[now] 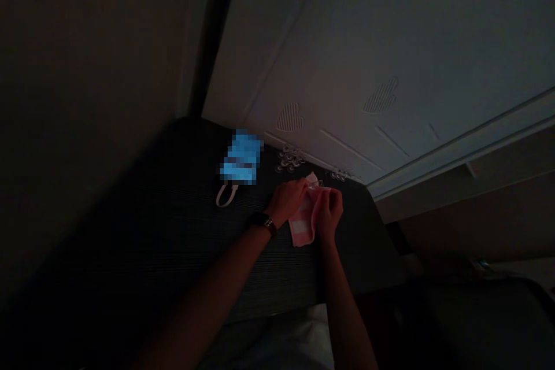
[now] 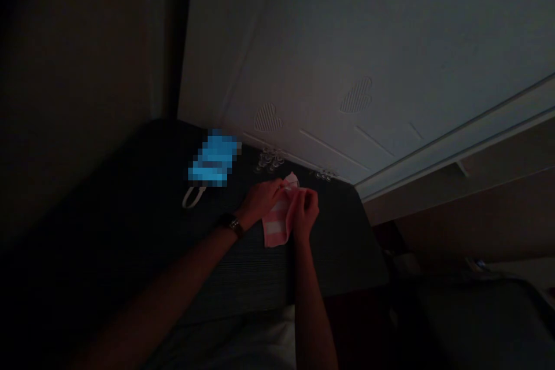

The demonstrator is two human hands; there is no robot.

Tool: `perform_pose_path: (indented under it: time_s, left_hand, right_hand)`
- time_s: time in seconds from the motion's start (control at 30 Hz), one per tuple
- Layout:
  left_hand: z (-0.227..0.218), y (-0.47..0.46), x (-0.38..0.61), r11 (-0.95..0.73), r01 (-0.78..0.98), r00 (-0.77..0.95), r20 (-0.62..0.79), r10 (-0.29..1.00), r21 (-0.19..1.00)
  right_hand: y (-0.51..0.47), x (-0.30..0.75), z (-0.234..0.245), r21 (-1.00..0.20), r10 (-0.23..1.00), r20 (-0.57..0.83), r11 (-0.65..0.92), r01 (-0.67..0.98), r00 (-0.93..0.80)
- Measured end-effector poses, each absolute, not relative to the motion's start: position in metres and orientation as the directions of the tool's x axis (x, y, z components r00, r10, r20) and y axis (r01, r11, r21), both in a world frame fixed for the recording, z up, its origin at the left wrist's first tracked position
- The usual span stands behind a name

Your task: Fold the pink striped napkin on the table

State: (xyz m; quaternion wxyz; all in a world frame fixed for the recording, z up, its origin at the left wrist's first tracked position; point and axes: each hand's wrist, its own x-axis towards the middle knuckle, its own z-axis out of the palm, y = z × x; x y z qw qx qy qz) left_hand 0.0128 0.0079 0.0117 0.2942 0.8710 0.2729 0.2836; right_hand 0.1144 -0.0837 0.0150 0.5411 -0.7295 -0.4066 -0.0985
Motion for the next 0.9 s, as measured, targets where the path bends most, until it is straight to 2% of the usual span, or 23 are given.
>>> perform_pose_path:
  time_s: [0.53,0.77,0.9]
  left_hand:
    - [0.017,0.005,0.006,-0.654,0.307,0.711,0.29,0.641,0.692]
    - [0.017,0.005,0.002,-0.696,0.313,0.699,0.339,0.629,0.646]
    - [0.019,0.004,0.001,-0.695,0.371,0.706,0.299,0.642,0.616]
  right_hand:
    - [-0.083,0.114,0.017,-0.704,0.584,0.539,-0.083,0.705,0.607]
    - [-0.085,0.113,0.019,-0.696,0.622,0.529,-0.071,0.715,0.577]
    - [-0.086,0.112,0.019,-0.702,0.648,0.515,-0.058,0.71,0.562]
